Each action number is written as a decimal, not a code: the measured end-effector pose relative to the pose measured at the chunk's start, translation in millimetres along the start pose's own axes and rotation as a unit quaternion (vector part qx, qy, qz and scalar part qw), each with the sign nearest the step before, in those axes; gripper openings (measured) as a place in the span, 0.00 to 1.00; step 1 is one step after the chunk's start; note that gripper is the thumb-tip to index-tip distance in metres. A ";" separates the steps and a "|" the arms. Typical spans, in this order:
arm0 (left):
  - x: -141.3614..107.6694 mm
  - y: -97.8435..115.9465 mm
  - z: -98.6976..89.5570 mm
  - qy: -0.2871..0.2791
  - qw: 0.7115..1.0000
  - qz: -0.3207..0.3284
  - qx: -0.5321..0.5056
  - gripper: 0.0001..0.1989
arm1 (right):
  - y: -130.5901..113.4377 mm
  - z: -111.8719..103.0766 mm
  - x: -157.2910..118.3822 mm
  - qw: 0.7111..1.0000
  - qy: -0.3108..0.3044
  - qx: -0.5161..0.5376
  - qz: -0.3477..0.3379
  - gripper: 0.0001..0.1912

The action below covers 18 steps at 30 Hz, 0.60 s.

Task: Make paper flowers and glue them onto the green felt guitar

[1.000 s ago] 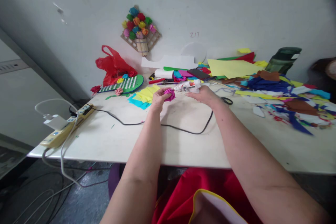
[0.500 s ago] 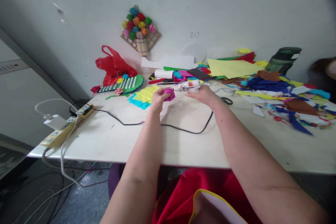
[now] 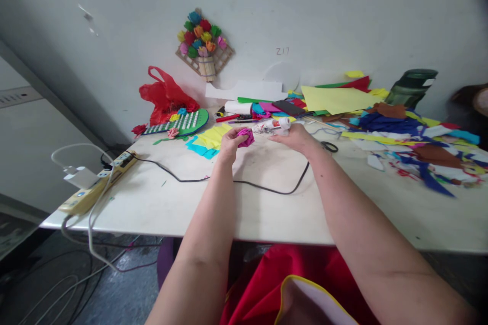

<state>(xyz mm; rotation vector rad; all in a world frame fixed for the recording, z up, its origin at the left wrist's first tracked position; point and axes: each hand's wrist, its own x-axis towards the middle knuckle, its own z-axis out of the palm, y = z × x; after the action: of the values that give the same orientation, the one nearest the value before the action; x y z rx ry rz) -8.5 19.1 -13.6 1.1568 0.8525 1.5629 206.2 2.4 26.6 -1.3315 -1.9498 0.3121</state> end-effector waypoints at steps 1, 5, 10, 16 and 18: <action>0.0 0.3 -0.1 0.001 1.000 0.000 0.001 0.18 | -0.2 -0.2 0.2 1.000 -0.006 0.008 0.011 0.15; -0.4 1.8 0.8 0.002 1.000 -0.002 0.006 0.19 | -0.5 -0.4 0.0 0.998 -0.017 0.042 0.032 0.13; -2.4 3.7 3.2 0.008 1.000 -0.002 0.000 0.18 | 0.1 0.1 -0.2 0.997 -0.018 0.074 0.034 0.11; -2.4 3.4 2.5 0.007 1.000 -0.004 -0.005 0.18 | 2.7 -0.3 1.0 0.997 -0.017 0.067 0.018 0.12; -2.2 3.2 2.1 0.007 1.000 -0.003 -0.002 0.18 | 4.2 0.1 1.7 0.998 -0.015 0.061 0.010 0.12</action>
<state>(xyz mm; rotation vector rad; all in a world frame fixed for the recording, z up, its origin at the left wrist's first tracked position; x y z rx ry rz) -7.3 16.1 -10.7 1.1417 0.8608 1.5687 208.8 5.6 24.9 -1.2742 -1.9125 0.4549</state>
